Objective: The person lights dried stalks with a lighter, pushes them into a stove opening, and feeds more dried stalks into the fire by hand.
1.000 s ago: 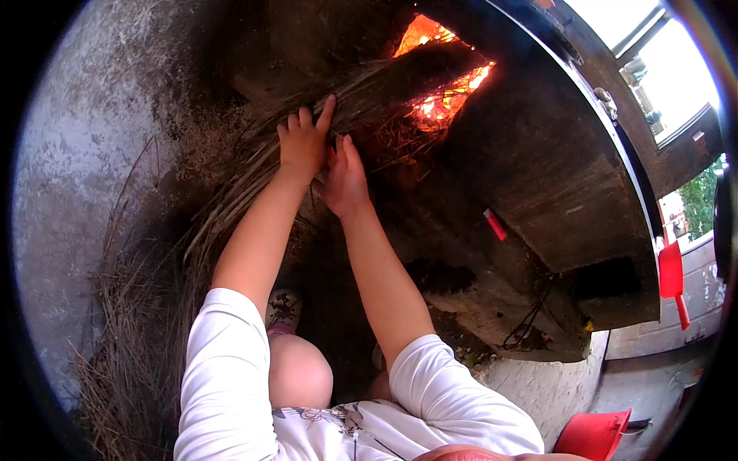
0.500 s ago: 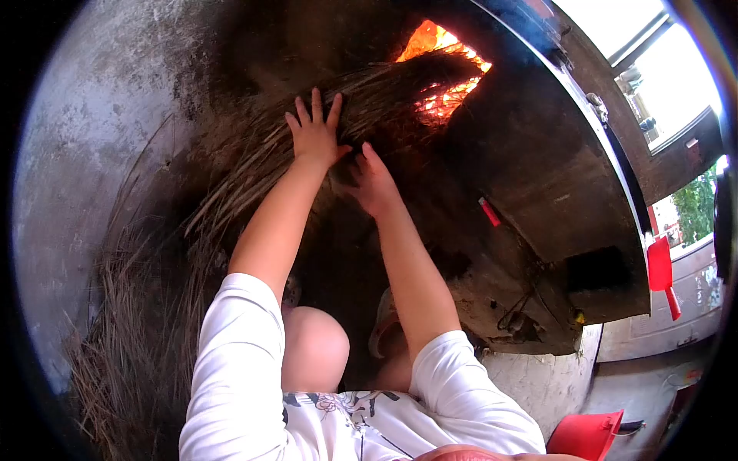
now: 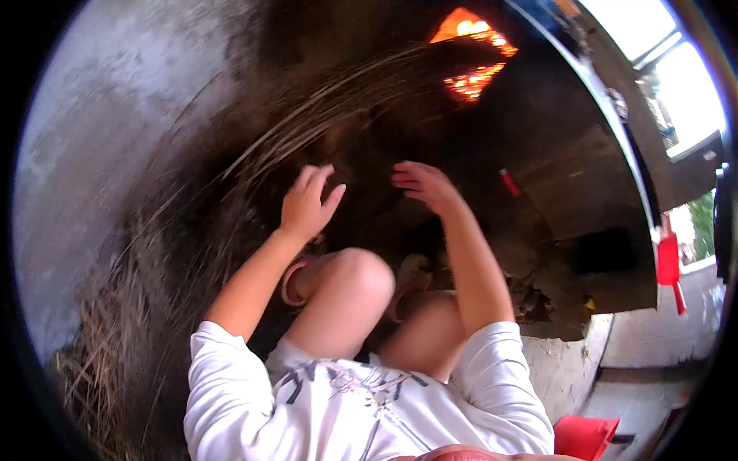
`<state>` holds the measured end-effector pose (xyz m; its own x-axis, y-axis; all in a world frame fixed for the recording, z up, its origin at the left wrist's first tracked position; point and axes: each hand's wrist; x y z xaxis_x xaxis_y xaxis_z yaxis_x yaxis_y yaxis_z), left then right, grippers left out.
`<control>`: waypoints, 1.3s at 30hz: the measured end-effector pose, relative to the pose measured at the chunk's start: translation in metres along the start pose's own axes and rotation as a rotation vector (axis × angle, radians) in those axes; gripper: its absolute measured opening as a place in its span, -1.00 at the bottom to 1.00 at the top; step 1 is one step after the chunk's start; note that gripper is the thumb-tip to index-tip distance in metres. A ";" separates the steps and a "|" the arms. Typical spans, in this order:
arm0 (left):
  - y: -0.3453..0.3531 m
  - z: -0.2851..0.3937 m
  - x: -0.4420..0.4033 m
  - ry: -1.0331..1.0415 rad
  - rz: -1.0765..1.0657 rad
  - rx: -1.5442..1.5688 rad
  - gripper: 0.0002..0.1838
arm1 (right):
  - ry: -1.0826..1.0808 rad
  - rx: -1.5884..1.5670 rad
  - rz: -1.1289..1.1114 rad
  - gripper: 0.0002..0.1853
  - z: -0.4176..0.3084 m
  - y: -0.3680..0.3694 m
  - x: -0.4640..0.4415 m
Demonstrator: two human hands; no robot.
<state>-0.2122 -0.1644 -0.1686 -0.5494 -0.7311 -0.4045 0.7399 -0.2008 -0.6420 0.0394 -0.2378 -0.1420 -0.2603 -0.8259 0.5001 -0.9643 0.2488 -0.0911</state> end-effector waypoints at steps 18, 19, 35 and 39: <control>-0.195 -0.032 0.302 -0.695 0.115 -0.241 -0.86 | 0.216 0.890 -0.024 -0.48 0.097 -0.043 -0.012; -0.207 -0.035 0.300 -0.670 0.163 -0.230 -0.85 | 0.222 0.888 -0.025 -0.48 0.104 -0.051 -0.019; -0.116 -0.070 0.193 -0.715 -0.393 -0.716 0.21 | 0.159 0.849 -0.028 -0.43 0.101 -0.056 -0.009; -0.092 -0.113 0.179 -0.907 -0.443 -0.793 0.18 | 0.205 0.858 -0.009 -0.43 0.088 -0.039 0.004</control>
Point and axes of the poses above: each hand's wrist, its own x-axis away from the middle knuckle, its own y-axis out of the palm, z = x × y, and after that the axes turned 3 degrees about y, right-handed
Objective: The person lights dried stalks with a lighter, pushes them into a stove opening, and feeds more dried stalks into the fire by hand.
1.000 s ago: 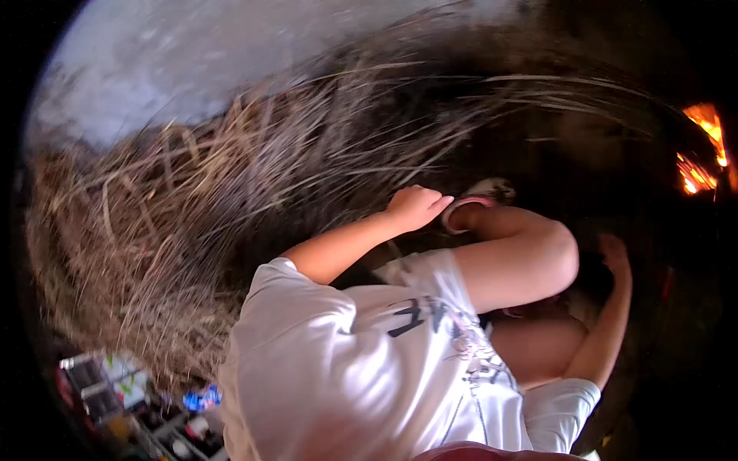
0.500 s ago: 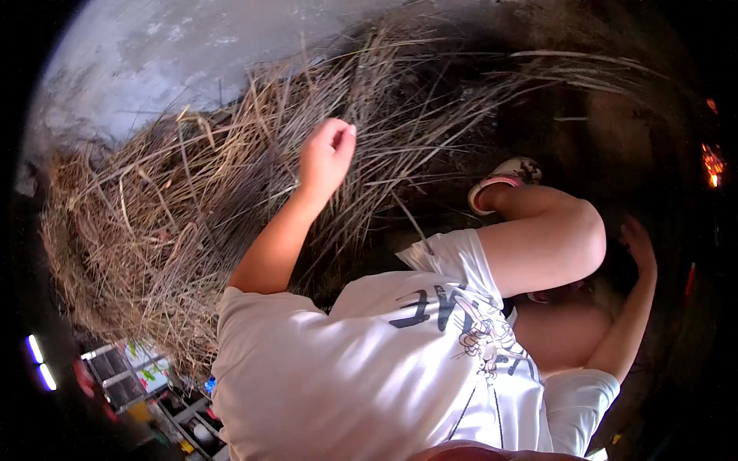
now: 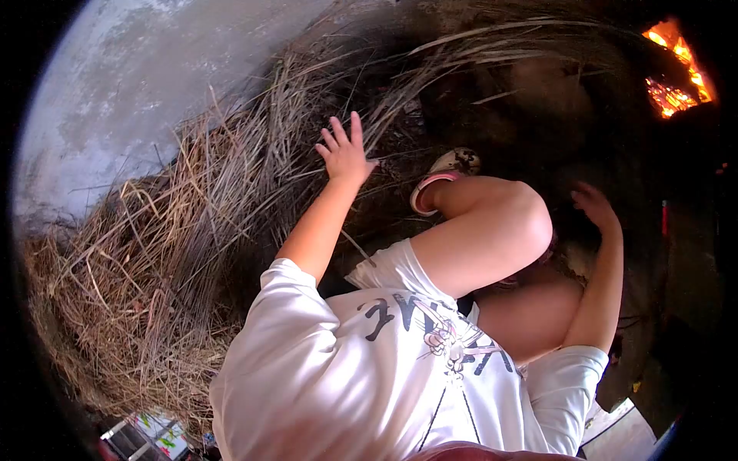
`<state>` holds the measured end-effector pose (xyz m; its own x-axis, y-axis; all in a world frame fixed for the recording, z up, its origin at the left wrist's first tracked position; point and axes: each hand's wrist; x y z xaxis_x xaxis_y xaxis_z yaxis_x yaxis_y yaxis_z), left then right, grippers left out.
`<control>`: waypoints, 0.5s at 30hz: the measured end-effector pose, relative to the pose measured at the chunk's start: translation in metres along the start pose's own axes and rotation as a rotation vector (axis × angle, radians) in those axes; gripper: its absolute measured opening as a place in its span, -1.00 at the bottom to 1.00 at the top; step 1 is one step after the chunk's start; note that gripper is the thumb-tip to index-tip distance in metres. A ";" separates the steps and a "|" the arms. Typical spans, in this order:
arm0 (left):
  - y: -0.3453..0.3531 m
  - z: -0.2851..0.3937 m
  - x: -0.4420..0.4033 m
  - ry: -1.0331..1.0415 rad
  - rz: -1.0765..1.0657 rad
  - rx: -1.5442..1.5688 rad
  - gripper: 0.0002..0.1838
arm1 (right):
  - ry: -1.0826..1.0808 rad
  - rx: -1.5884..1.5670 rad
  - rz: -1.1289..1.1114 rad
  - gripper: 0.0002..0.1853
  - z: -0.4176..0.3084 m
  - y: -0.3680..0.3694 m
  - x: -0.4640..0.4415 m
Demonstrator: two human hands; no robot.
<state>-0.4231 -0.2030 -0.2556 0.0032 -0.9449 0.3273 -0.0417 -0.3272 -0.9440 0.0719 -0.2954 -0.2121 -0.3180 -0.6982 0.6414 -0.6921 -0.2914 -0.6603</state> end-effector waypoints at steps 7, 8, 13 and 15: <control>-0.005 -0.006 -0.046 -0.103 -0.146 0.096 0.18 | -0.008 0.045 0.010 -0.46 0.009 0.000 -0.012; -0.008 -0.008 -0.050 -0.119 -0.209 0.136 0.10 | -0.025 0.021 0.006 -0.46 0.018 0.000 -0.020; -0.018 -0.024 -0.059 -0.059 -0.120 0.068 -0.53 | -0.022 -0.031 0.019 -0.47 0.031 0.000 -0.028; -0.031 -0.034 -0.049 -0.053 -0.067 0.044 -0.61 | -0.011 0.014 0.001 -0.48 0.028 0.001 -0.023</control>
Point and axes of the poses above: each hand's wrist, its own x-axis away from the middle knuckle, its own y-axis out of the palm, z = x × y, and after that the axes turned 3 degrees about y, right-handed
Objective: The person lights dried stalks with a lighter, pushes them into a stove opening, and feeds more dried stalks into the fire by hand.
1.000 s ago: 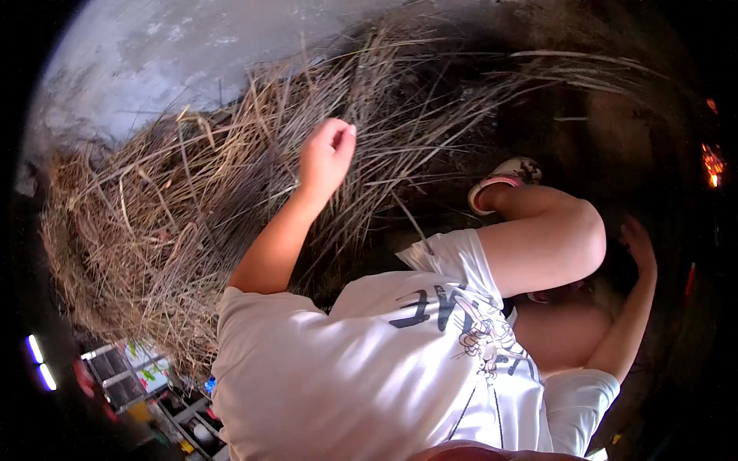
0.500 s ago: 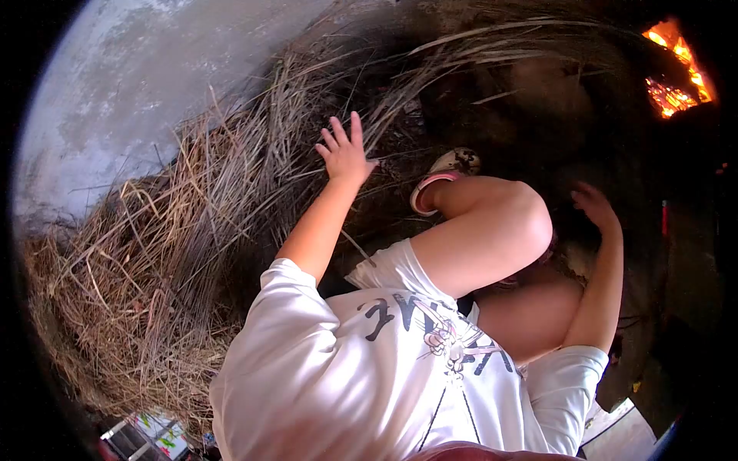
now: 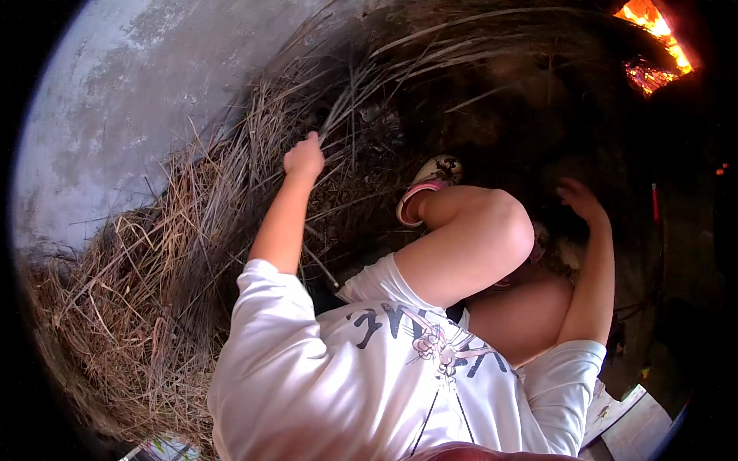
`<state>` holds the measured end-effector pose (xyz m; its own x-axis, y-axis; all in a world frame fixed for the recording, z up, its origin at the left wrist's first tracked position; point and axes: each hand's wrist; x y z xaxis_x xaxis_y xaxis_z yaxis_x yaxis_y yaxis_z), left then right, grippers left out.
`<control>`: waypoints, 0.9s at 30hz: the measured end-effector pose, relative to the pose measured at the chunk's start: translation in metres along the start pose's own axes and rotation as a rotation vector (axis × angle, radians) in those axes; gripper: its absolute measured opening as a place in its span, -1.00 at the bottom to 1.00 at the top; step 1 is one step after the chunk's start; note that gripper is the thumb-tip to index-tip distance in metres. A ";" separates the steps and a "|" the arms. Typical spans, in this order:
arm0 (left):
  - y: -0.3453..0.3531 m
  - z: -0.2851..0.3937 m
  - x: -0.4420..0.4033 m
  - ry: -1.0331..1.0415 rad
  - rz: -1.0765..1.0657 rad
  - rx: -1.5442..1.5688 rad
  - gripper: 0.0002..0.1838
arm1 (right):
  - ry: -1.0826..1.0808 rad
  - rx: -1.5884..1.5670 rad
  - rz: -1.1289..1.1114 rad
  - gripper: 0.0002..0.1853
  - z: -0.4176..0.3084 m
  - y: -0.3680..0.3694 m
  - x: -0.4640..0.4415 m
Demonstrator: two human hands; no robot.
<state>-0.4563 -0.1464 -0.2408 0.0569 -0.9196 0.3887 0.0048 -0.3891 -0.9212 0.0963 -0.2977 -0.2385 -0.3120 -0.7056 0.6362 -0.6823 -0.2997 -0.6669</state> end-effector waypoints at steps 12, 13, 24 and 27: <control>-0.042 -0.147 0.072 -0.277 0.130 -0.113 -0.62 | 0.015 0.007 -0.097 -0.48 -0.007 0.005 -0.005; -0.044 -0.155 0.078 -0.320 0.190 -0.088 -0.61 | 0.005 0.003 -0.111 -0.48 -0.012 0.002 0.000; 0.005 -0.216 0.102 -0.464 0.094 0.111 -0.50 | -0.106 0.073 -0.127 -0.52 -0.005 0.003 -0.012; 0.034 -0.185 0.117 -0.519 0.060 0.104 -0.51 | -0.105 0.040 -0.083 -0.51 0.005 0.005 -0.019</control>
Point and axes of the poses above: each hand's wrist, its own x-axis away from the middle knuckle, its own y-axis out of the palm, z = x × y, and after that the axes turned 3 degrees about y, right-handed
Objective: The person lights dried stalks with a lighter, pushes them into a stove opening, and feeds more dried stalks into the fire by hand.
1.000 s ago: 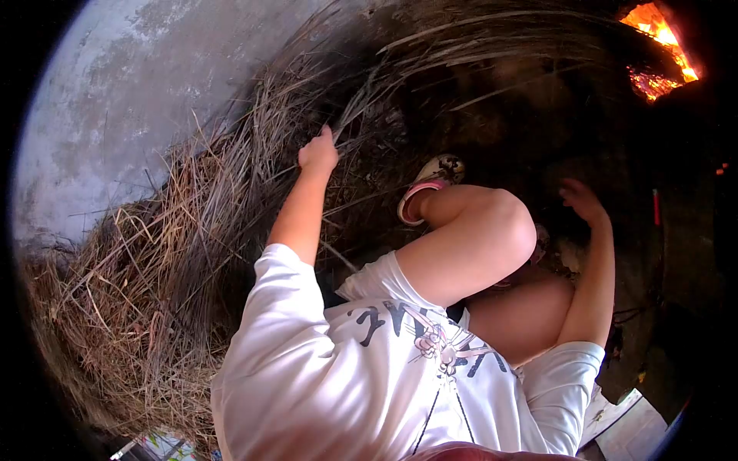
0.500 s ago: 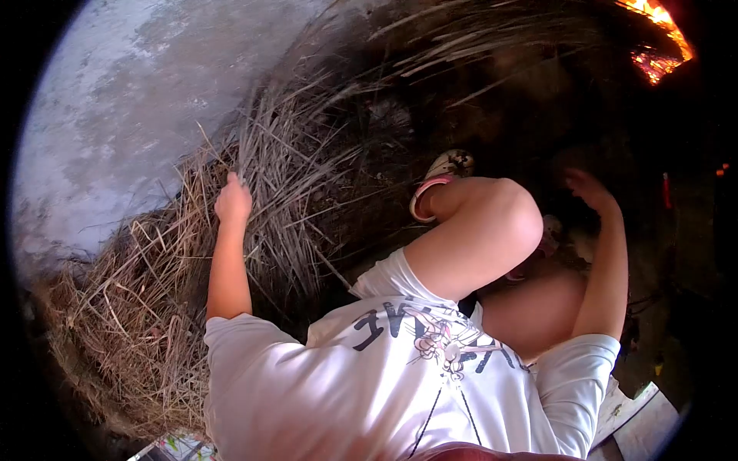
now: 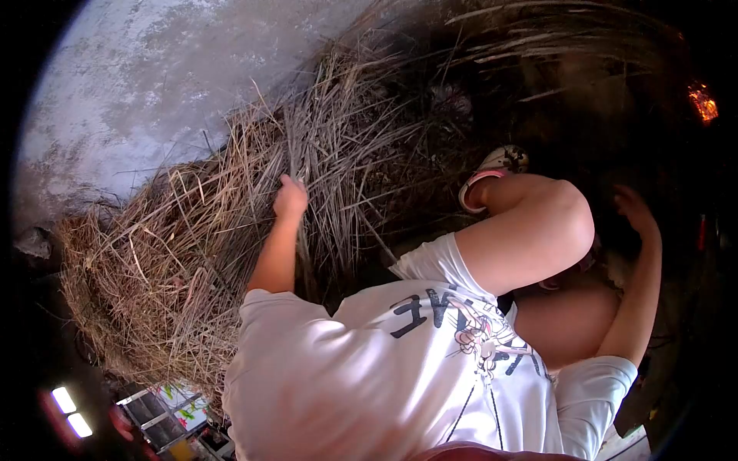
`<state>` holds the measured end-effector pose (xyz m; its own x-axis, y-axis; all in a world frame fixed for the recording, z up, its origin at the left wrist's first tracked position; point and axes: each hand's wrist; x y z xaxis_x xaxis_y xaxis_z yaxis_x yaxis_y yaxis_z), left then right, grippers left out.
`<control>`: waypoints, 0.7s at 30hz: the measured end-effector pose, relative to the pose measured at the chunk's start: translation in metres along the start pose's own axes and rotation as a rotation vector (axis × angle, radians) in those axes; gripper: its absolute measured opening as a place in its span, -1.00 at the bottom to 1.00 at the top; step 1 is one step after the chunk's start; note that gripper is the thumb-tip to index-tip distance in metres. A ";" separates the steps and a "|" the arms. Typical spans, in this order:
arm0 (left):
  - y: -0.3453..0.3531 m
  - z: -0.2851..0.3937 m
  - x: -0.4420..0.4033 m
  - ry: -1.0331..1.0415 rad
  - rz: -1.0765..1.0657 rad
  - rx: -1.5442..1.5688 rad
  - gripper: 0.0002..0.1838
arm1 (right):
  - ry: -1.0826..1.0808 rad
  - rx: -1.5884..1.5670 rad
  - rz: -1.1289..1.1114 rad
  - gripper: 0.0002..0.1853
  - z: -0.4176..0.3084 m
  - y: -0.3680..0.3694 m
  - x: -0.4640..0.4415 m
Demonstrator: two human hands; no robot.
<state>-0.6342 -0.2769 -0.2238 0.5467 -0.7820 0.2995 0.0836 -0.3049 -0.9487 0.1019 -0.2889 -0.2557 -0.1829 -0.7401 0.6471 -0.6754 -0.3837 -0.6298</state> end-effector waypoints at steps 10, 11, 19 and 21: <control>-0.045 0.043 -0.002 0.318 -0.530 -0.628 -0.21 | 0.042 0.112 0.015 -0.51 0.009 -0.007 0.006; -0.076 0.070 0.010 0.344 -0.516 -0.667 -0.24 | 0.064 0.036 0.067 -0.48 0.011 -0.003 0.006; -0.036 0.222 0.022 0.864 -0.186 -0.055 -0.22 | 0.107 -0.044 0.089 -0.44 0.004 -0.006 0.013; 0.008 0.254 0.002 0.801 -0.269 0.001 -0.16 | 0.125 -0.066 -0.009 -0.43 0.010 -0.011 0.011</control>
<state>-0.4205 -0.1426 -0.2566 -0.2476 -0.8324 0.4957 0.1276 -0.5352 -0.8350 0.1144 -0.2984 -0.2462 -0.2616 -0.6609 0.7034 -0.7218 -0.3498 -0.5972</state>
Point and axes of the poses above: each hand's wrist, its own x-axis away from the middle knuckle, its own y-axis out of the palm, z = x × y, and after that the axes turned 3 degrees about y, right-handed
